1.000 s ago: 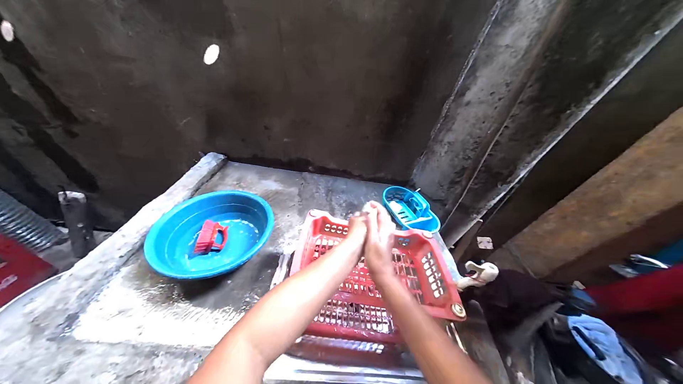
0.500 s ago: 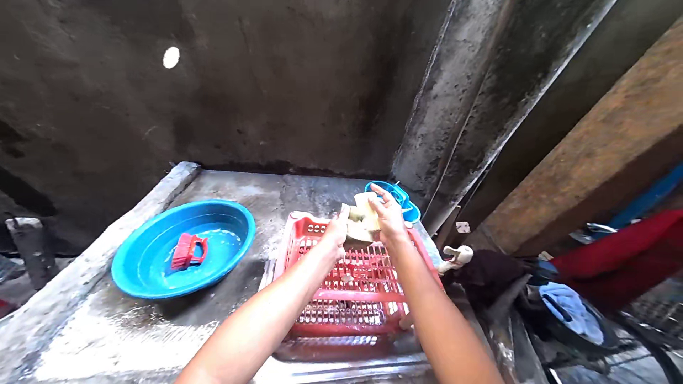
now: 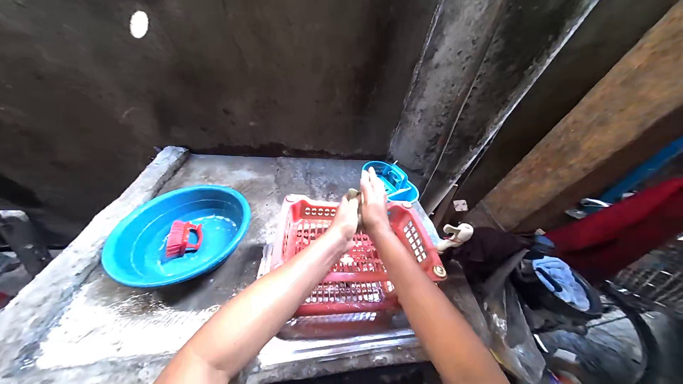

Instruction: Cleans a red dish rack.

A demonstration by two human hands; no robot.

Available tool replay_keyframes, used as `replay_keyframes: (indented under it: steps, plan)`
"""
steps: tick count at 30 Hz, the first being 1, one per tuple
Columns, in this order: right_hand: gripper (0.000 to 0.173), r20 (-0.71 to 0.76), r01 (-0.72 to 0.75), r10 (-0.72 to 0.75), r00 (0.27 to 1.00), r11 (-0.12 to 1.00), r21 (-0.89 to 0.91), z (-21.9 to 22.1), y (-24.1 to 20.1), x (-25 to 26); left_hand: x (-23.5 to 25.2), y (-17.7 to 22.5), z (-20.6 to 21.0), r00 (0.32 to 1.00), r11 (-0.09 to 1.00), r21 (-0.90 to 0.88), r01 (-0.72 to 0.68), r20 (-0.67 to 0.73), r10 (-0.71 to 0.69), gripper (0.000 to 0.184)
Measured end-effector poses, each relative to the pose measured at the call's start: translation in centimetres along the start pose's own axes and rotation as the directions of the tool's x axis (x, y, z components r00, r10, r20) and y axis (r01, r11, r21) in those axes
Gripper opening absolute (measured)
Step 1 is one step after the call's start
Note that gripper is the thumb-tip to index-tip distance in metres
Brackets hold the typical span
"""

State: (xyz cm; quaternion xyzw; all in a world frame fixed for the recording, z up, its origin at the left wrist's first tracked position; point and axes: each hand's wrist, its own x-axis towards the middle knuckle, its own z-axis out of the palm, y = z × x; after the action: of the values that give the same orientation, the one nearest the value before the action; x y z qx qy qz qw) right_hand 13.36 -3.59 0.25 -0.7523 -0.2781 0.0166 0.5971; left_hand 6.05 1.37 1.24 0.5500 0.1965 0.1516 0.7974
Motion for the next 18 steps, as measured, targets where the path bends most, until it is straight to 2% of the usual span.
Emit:
replay_keyframes:
  steps: [2, 5, 7, 9, 11, 13, 16, 18]
  plan:
    - [0.055, -0.021, 0.043, -0.044, 0.999, 0.998, -0.038, 0.1, 0.2, -0.1, -0.6, 0.5, 0.0, 0.999, 0.999, 0.015, 0.04, 0.005, -0.04, 0.041]
    - [0.051, -0.051, 0.213, -0.221, 0.974, 0.967, -0.137, 1.9, -0.4, -3.3, 0.5, 0.3, -1.0, 0.999, 0.997, -0.066, -0.047, -0.011, 0.047, 0.038]
    - [0.048, -0.04, 0.279, -0.287, 0.957, 0.949, -0.151, 2.5, -0.7, -4.8, 1.0, -0.4, -1.6, 0.996, 0.986, -0.146, -0.086, -0.005, 0.086, 0.036]
    - [0.047, -0.05, 0.305, -0.315, 0.948, 0.94, -0.15, 2.1, -0.2, -4.4, 0.8, -0.3, -1.3, 1.0, 0.986, -0.167, -0.024, 0.005, 0.025, 0.035]
    - [0.047, -0.017, 0.205, -0.208, 0.978, 0.974, -0.095, 0.6, 0.7, -3.0, 0.3, 0.2, -1.0, 0.997, 0.995, -0.055, 0.08, 0.016, -0.079, 0.035]
    - [0.049, 0.079, 0.039, -0.037, 0.996, 0.999, -0.017, -1.1, 1.9, -1.9, -0.3, 0.7, -1.4, 0.989, 0.99, 0.079, 0.114, 0.09, -0.121, 0.042]
    - [0.043, 0.129, -0.09, 0.087, 0.988, 0.996, 0.016, -2.5, 2.5, -2.3, -0.1, 1.3, -1.7, 0.993, 0.988, 0.141, 0.068, 0.089, -0.081, 0.046]
    - [0.043, 0.059, -0.167, 0.159, 0.986, 0.967, 0.192, -2.0, 1.6, -3.1, 1.5, 0.7, -2.1, 0.999, 0.997, 0.079, -0.012, 0.047, 0.009, 0.047]
